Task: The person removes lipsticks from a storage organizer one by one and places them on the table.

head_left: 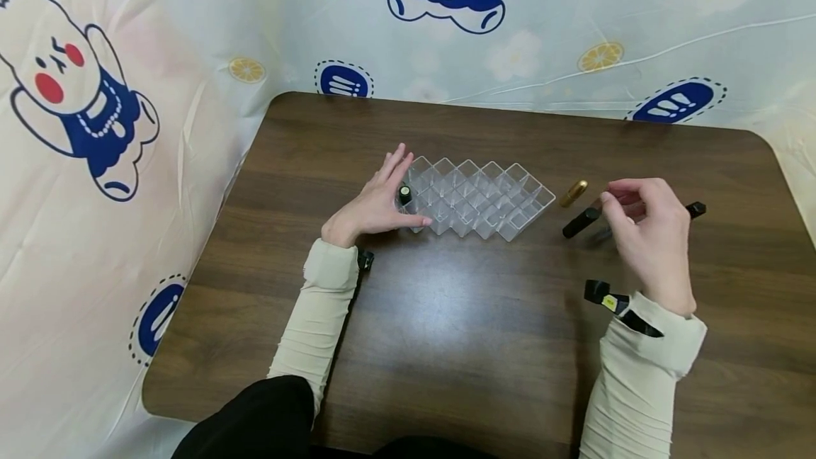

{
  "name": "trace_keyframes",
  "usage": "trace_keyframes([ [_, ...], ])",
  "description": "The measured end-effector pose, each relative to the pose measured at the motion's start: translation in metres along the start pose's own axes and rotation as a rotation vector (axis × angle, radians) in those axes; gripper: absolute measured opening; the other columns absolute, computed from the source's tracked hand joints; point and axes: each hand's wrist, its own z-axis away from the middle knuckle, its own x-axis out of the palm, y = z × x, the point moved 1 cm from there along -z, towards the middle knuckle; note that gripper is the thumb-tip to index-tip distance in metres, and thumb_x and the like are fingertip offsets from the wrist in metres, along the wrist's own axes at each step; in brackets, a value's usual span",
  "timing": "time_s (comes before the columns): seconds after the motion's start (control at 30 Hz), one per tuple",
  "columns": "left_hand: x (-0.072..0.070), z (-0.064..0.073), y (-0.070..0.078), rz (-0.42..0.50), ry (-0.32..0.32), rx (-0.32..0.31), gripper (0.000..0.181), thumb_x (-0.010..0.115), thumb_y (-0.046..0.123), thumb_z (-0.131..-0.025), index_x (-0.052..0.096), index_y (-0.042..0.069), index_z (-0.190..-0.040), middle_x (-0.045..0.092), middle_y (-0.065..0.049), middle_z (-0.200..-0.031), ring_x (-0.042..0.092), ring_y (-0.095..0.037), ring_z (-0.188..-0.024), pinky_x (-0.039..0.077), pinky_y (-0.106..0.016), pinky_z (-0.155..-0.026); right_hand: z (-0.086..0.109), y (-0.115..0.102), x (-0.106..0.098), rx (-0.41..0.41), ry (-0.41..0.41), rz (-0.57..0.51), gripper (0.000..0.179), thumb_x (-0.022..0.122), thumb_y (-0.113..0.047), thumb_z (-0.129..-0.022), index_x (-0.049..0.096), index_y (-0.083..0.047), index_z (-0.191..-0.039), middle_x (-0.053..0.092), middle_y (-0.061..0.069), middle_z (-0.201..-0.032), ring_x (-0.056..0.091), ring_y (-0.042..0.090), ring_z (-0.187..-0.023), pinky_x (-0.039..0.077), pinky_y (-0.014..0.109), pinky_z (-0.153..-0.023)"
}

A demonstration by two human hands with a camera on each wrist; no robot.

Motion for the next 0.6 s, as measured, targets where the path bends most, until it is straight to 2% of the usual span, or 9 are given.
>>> trace_keyframes([
  [0.07,0.001,0.0,0.001,0.004,-0.001,-0.004,0.119,0.075,0.061,-0.072,0.001,0.023,-0.157,-0.018,0.017,-0.16,-0.01,-0.022,-0.152,0.012,-0.06,-0.117,0.0,-0.004,0.006,-0.038,-0.022,-0.01,0.021,0.063,-0.014,-0.092,0.067,0.001,-0.106,0.062,0.011,-0.096,0.046,-0.011,-0.076,0.036,0.007,-0.069],
  [0.17,0.001,0.0,0.0,-0.001,0.0,-0.007,0.119,0.074,0.062,-0.073,-0.001,0.023,-0.157,-0.021,0.018,-0.159,-0.011,-0.022,-0.151,0.013,-0.06,-0.117,-0.001,-0.009,0.018,-0.095,-0.051,-0.032,0.018,0.064,-0.01,-0.09,0.067,0.002,-0.103,0.063,0.015,-0.094,0.048,-0.004,-0.075,0.037,0.011,-0.069],
  [0.33,0.001,-0.001,-0.001,-0.001,0.006,-0.015,0.121,0.074,0.063,-0.072,-0.003,0.024,-0.157,-0.023,0.016,-0.159,-0.012,-0.022,-0.151,0.012,-0.059,-0.118,-0.002,-0.019,0.036,-0.149,-0.106,-0.057,0.015,0.065,-0.008,-0.089,0.068,0.0,-0.1,0.063,0.012,-0.093,0.053,0.014,-0.076,0.039,0.015,-0.069],
  [0.6,0.002,0.0,-0.003,0.032,0.006,-0.023,0.12,0.074,0.064,-0.072,-0.005,0.028,-0.156,-0.021,0.021,-0.158,-0.011,-0.018,-0.151,0.018,-0.058,-0.117,-0.004,-0.035,0.056,-0.224,-0.173,-0.099,0.014,0.065,-0.005,-0.088,0.067,0.001,-0.101,0.062,0.014,-0.093,0.056,0.022,-0.082,0.041,0.02,-0.072],
])
